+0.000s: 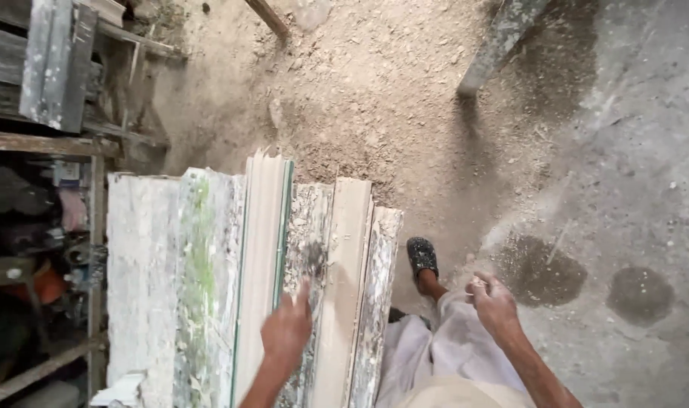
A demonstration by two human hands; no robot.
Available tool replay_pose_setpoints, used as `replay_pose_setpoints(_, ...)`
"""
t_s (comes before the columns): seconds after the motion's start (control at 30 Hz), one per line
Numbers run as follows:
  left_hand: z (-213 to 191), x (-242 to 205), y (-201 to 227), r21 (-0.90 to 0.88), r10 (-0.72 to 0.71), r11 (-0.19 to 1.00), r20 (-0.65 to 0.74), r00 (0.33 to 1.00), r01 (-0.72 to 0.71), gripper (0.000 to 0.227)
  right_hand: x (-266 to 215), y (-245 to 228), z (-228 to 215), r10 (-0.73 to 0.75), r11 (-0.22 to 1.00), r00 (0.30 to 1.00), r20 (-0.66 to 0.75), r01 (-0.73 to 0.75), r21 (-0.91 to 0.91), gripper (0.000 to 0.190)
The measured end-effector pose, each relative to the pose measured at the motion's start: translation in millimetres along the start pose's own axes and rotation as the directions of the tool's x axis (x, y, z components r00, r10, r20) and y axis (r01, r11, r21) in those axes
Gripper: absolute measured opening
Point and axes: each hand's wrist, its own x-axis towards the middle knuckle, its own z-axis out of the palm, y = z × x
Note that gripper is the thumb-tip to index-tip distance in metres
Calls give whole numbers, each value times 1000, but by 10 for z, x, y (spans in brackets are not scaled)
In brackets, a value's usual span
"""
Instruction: The person uses a brush to scrub and clean the surface of several long wooden planks laid on a workbench. The person repeatedly brushes along the length of each plank, removing dust and debris, and occasionally repositions the planks to access different areas.
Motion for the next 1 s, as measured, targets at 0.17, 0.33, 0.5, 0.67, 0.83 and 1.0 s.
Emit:
replay_pose_setpoints(0.17,-354,1051,180,-19,41,999,-245,969,-47,47,-75,-335,359,-153,952,971,185,195,-235,50)
replay_pose_setpoints(0.33,-423,9,55,-57,22,998,-277,961,-39,47,-215,-436,329,-220,916,949,227,281,-288,55)
replay_pose_setpoints(0.5,-359,175,77,-40,-41,999,-337,941,29,39,40,-122,310,-162,915,976,144,203,-349,54)
replay_pose_setpoints(0.67,-481,1044,47,-119,-97,988,14,995,98,47,-306,-317,583,-109,855,957,268,228,-465,62)
replay_pose_setpoints(0.83,-441,-52,79,-142,-84,986,-8,996,82,46,-386,-321,271,-131,937,967,217,193,-293,65)
replay_pose_setpoints(1.0,-603,811,163,-133,-62,990,-132,989,44,48,-165,-111,181,-61,938,990,127,100,-332,51)
